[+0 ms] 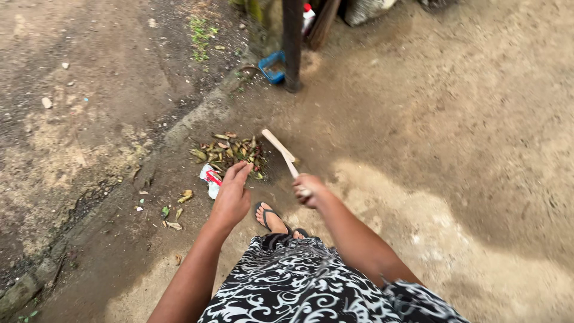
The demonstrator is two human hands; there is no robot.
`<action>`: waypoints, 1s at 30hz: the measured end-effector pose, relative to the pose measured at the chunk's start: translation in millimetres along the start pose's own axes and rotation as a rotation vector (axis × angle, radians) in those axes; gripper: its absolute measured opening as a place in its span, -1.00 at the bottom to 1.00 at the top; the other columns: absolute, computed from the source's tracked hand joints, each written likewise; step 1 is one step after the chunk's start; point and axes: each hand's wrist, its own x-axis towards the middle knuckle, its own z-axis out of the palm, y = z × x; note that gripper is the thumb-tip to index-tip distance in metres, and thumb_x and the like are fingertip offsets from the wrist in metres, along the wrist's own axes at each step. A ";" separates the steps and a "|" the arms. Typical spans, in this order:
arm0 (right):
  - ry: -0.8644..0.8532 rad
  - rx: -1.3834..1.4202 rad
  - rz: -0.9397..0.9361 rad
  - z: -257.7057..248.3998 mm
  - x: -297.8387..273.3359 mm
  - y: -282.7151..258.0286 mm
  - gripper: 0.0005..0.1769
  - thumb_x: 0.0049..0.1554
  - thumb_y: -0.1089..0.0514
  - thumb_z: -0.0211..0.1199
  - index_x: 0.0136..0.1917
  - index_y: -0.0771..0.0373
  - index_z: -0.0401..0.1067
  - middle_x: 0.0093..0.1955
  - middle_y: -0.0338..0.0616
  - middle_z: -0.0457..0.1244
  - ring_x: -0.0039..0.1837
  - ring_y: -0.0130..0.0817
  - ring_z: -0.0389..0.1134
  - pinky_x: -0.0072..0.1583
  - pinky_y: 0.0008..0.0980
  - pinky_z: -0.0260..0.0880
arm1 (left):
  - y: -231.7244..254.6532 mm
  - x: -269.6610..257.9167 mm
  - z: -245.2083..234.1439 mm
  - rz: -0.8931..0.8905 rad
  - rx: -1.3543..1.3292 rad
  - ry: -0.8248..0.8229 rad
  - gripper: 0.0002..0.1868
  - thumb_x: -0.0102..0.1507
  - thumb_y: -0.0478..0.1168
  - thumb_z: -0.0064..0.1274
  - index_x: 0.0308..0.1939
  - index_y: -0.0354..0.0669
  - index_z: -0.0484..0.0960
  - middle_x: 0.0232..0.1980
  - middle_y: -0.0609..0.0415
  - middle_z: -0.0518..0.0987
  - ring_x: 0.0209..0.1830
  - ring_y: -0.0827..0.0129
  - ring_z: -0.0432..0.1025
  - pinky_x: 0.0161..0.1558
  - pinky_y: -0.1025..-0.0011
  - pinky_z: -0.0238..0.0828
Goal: The person sweeps dry leaves and small debris into a pile on the ground using a wooden stick.
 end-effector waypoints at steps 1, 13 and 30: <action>-0.077 0.056 -0.017 -17.9 10.3 -13.5 -0.85 0.17 0.30 0.11 -0.08 0.09 0.20 -0.48 -0.33 0.09 -0.54 -0.59 0.04 -0.56 -0.58 -0.10 | -4.5 7.3 -3.3 0.026 -0.002 0.023 -0.31 0.09 -0.56 -0.18 0.35 -0.31 0.42 0.42 -0.20 0.34 0.43 -0.06 0.26 0.42 0.23 0.18; 0.145 0.049 -0.055 -15.5 38.5 -63.9 -0.96 0.21 0.18 0.02 -0.08 0.10 0.18 -0.46 -0.24 0.06 -0.51 -0.43 0.06 -0.48 -0.44 -0.04 | -36.9 67.0 -50.6 -0.060 -0.049 0.075 -0.28 0.05 -0.55 -0.15 0.34 -0.27 0.42 0.42 -0.15 0.36 0.40 -0.01 0.28 0.38 0.24 0.20; -0.350 -0.097 0.151 84.2 141.2 -149.6 -0.88 0.20 0.20 0.10 -0.15 0.09 0.19 -0.51 -0.42 0.05 -0.55 -0.59 0.00 -0.55 -0.53 -0.10 | -61.9 109.0 -88.9 -0.287 0.006 0.342 -0.32 0.09 -0.52 -0.15 0.33 -0.27 0.44 0.41 -0.19 0.35 0.38 -0.04 0.29 0.37 0.21 0.21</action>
